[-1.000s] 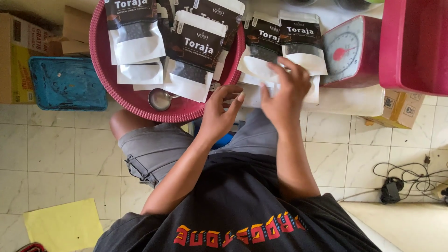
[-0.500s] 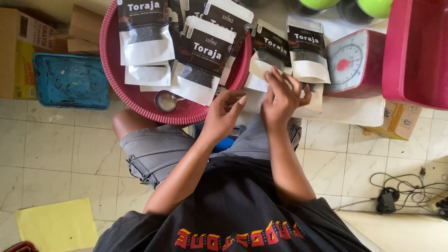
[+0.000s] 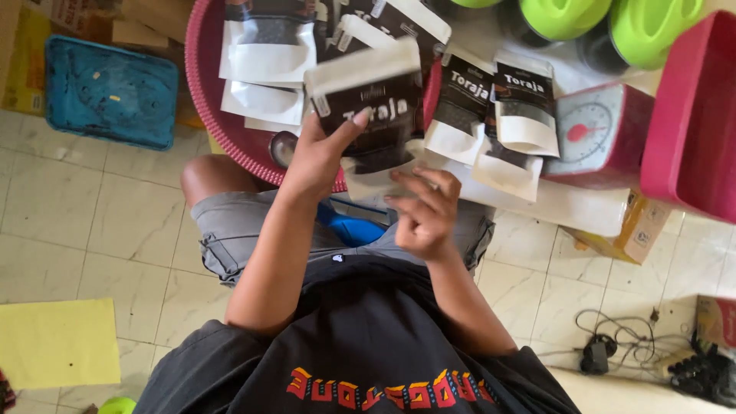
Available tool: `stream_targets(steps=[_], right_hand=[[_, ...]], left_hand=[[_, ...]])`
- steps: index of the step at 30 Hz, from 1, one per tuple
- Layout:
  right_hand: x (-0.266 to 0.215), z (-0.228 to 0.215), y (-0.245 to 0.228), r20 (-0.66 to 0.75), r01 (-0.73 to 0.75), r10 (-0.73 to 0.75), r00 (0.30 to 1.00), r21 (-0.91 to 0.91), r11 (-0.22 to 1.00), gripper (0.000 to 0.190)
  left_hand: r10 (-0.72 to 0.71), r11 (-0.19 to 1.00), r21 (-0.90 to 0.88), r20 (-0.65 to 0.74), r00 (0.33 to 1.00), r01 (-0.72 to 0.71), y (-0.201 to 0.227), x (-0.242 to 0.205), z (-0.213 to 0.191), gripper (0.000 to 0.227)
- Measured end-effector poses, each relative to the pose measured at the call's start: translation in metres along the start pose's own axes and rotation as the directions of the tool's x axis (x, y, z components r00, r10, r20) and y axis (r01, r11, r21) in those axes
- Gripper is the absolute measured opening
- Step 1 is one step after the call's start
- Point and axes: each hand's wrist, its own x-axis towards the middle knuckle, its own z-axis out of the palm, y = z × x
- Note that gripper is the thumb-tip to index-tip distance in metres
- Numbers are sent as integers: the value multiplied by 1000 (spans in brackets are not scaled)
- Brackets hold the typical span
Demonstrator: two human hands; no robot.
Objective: The person sits on a low stool and repeatedly folds the top edges of small white coffee packets labeled 'Toraja' by hand. They handle the packets one at a time from a red basket, fold the tops, and place them back into the basket.
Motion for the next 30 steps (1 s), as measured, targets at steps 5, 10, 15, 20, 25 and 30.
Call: stream_targets(steps=[5, 10, 15, 20, 25, 30], right_hand=[[62, -8, -4, 28, -367, 386, 922, 377, 850, 28], [113, 4, -7, 263, -477, 404, 876, 594, 648, 36], [123, 7, -17, 253, -456, 380, 890, 545, 703, 23], [122, 10, -32, 251, -480, 415, 874, 569, 668, 16], [115, 11, -25, 243, -498, 454, 857, 616, 610, 14], [121, 9, -34, 309, -534, 440, 843, 576, 619, 18]], left_hand=[[115, 981, 143, 95, 989, -128, 14, -16, -14, 23], [82, 971, 216, 89, 993, -100, 34, -23, -3, 18], [82, 981, 168, 117, 990, -101, 27, -28, -13, 15], [143, 966, 191, 162, 976, -174, 26, -26, -17, 19], [238, 956, 125, 189, 953, -264, 24, -22, -21, 23], [217, 949, 195, 165, 962, -248, 22, -25, -22, 12]])
